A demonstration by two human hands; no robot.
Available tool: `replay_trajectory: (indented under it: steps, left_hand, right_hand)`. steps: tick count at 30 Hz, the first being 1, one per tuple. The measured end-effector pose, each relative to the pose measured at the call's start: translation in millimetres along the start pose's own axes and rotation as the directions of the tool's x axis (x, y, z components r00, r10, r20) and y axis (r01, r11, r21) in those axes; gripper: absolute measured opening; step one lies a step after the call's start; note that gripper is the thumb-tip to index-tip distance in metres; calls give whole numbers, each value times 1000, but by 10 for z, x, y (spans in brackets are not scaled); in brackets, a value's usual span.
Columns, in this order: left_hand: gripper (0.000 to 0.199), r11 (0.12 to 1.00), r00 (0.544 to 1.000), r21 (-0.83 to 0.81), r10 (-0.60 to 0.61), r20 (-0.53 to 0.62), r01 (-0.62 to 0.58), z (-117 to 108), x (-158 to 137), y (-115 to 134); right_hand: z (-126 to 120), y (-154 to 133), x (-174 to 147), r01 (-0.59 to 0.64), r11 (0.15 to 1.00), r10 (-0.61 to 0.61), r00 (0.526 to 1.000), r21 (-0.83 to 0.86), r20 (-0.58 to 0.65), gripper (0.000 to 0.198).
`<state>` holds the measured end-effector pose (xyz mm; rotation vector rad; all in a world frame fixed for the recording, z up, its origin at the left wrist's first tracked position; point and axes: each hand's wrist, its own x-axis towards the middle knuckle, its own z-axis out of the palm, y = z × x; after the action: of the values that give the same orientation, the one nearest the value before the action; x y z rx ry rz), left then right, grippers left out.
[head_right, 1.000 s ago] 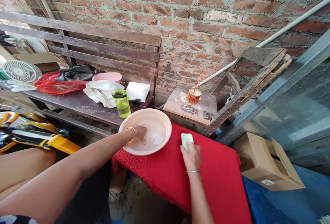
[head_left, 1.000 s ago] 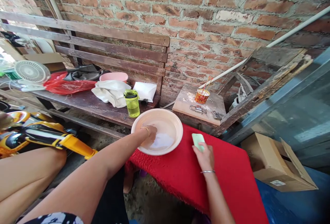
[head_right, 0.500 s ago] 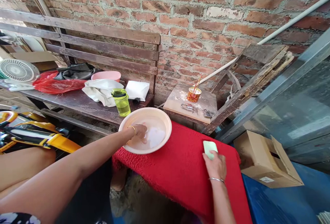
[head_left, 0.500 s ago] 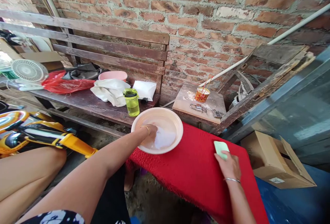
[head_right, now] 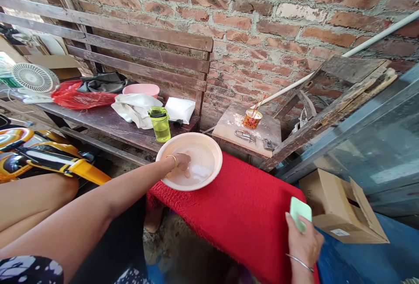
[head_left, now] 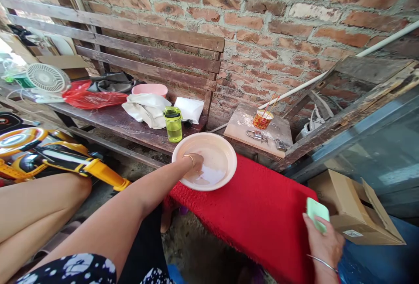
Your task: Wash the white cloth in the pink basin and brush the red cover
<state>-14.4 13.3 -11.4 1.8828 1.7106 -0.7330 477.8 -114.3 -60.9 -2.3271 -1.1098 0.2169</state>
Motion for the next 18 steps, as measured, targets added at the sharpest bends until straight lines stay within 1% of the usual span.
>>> replay_trajectory:
  steps: [1, 2, 3, 4, 6, 8, 9, 10, 11, 12, 13, 15, 18]
  left_hand:
    - [77, 1000, 1000, 0, -7, -1, 7, 3, 0, 6]
    - [76, 1000, 1000, 1, -15, -1, 15, 6, 2, 15]
    - [75, 1000, 1000, 3, -23, 0, 23, 7, 5, 27]
    - [75, 999, 999, 7, -32, 2, 32, 6, 7, 38]
    - [75, 999, 999, 11, -48, 5, 48, -2, 0, 53]
    - [74, 999, 999, 10, -53, 8, 53, -15, -26, 54]
    - [74, 999, 999, 10, -51, 8, 51, -23, -45, 50]
    - [75, 999, 999, 10, -47, 6, 47, -31, -66, 45]
    - [75, 999, 999, 11, -43, 4, 43, -37, -86, 39]
    - [76, 999, 999, 13, -39, 2, 39, -42, -104, 34]
    - [76, 999, 999, 16, -36, -1, 36, -46, -118, 31]
    - [75, 999, 999, 23, -33, -6, 33, -48, -131, 30]
    - [68, 999, 999, 29, -34, -6, 34, -41, -125, 34]
  right_hand:
    - [100, -129, -128, 92, 995, -92, 996, 44, 14, 73]
    - [204, -261, -267, 190, 978, -193, 981, 85, 35, 72]
    - [308, -389, -411, 293, 948, -301, 952, 121, 57, 71]
    - [408, -507, -554, 398, 905, -413, 907, 152, 78, 68]
    - [584, -698, -811, 577, 792, -603, 791, 198, 107, 59]
    - [712, -810, -981, 691, 689, -721, 684, 218, 110, 49]
    - [755, -834, -1020, 723, 657, -751, 652, 216, 104, 46]
    - [784, -837, -1028, 738, 642, -765, 637, 207, 97, 44]
    - [797, -819, -1006, 741, 644, -763, 640, 192, 91, 44]
    - [794, -780, -959, 732, 659, -751, 655, 175, 88, 45]
    - [777, -722, -892, 713, 684, -728, 680, 158, 86, 47]
    - [700, -560, -723, 649, 751, -659, 747, 122, 84, 56]
    - [490, -240, -454, 503, 862, -507, 857, 58, 95, 69]
